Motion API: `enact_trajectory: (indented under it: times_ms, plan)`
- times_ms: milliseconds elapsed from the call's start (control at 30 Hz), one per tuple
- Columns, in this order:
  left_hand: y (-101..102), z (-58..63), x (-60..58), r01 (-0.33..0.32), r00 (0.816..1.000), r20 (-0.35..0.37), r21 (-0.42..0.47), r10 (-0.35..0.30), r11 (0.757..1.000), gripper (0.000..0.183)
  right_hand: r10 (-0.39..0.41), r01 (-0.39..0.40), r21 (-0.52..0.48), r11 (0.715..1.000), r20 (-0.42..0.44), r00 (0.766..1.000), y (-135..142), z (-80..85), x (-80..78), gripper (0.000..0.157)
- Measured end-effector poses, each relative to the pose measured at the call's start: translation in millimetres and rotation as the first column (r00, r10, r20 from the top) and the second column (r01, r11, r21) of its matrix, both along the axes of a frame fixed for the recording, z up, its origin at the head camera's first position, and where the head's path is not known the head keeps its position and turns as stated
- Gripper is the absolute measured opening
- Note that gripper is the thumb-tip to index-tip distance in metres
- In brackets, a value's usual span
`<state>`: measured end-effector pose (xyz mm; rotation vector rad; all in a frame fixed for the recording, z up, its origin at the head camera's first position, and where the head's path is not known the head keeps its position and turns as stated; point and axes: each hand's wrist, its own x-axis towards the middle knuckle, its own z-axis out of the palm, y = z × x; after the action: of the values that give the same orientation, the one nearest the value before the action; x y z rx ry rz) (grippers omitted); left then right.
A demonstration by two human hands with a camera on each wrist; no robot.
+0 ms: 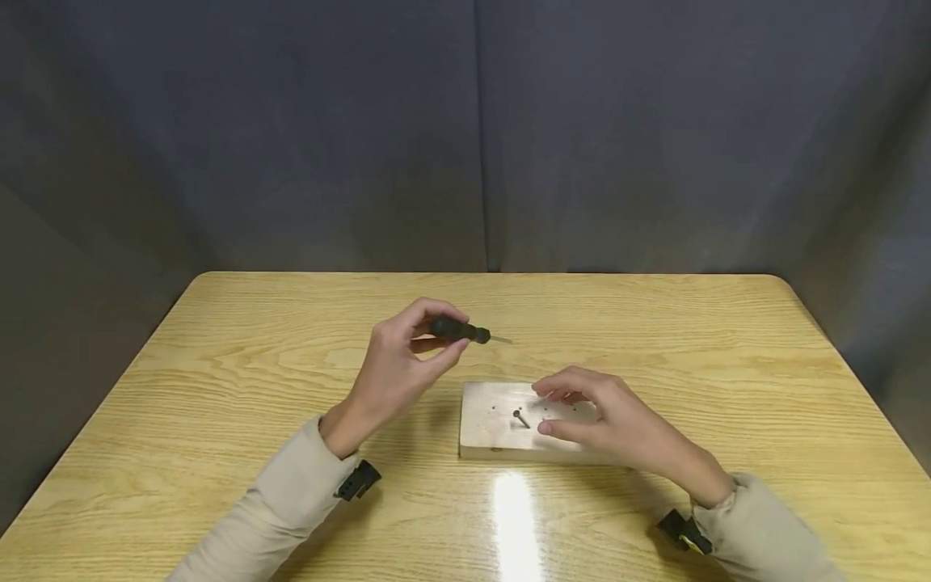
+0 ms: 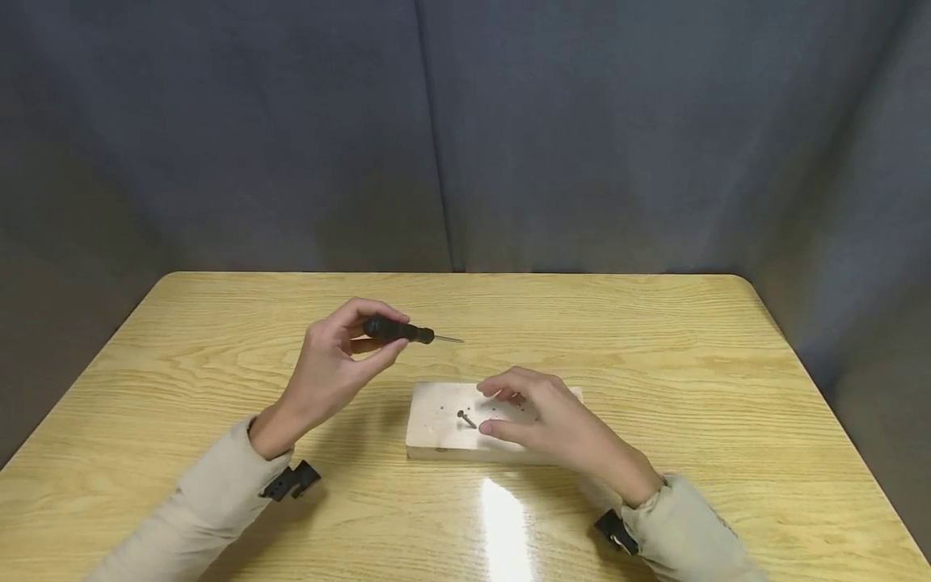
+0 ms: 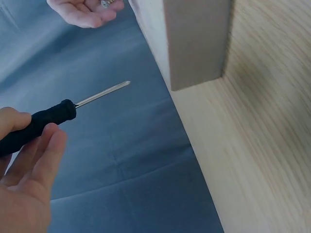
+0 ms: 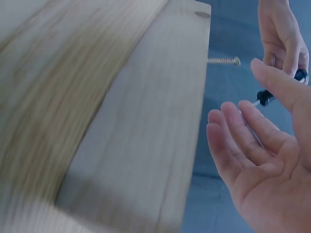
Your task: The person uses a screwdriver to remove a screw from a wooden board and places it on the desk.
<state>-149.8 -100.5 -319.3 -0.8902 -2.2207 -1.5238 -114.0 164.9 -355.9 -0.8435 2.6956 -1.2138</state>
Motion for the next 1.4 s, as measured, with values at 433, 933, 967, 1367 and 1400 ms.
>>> enact_trajectory:
  times_ms: [433,933,967,1367,1400]
  plan:
    - [-4,-6.4,-6.9,-0.032,0.999,0.003,-0.015,0.032,0.999,0.022,0.089,-0.087,-0.022,0.996,0.119,0.989,-17,-5.5,-1.4,0.024]
    - [-9,-13.6,-11.8,-0.059,0.998,-0.002,-0.048,0.059,0.997,0.022,0.049,-0.049,-0.003,0.999,0.05,0.998,-25,-6.9,-2.9,0.006]
    - [-9,-13.8,-11.9,-0.061,0.998,-0.001,-0.047,0.061,0.997,0.023,0.045,-0.045,-0.007,0.999,0.056,0.997,-25,-6.8,-2.9,0.006]
    - [-12,-17.4,-13.4,-0.074,0.996,0.038,-0.053,0.076,0.996,0.022,-0.039,0.039,0.01,0.999,0.004,0.999,-16,-0.9,-3.5,0.014]
    - [-13,-18.0,-14.0,-0.076,0.996,0.04,-0.056,0.078,0.996,0.022,-0.048,0.048,0.015,0.999,0.002,0.999,-14,0.0,-3.9,0.015]
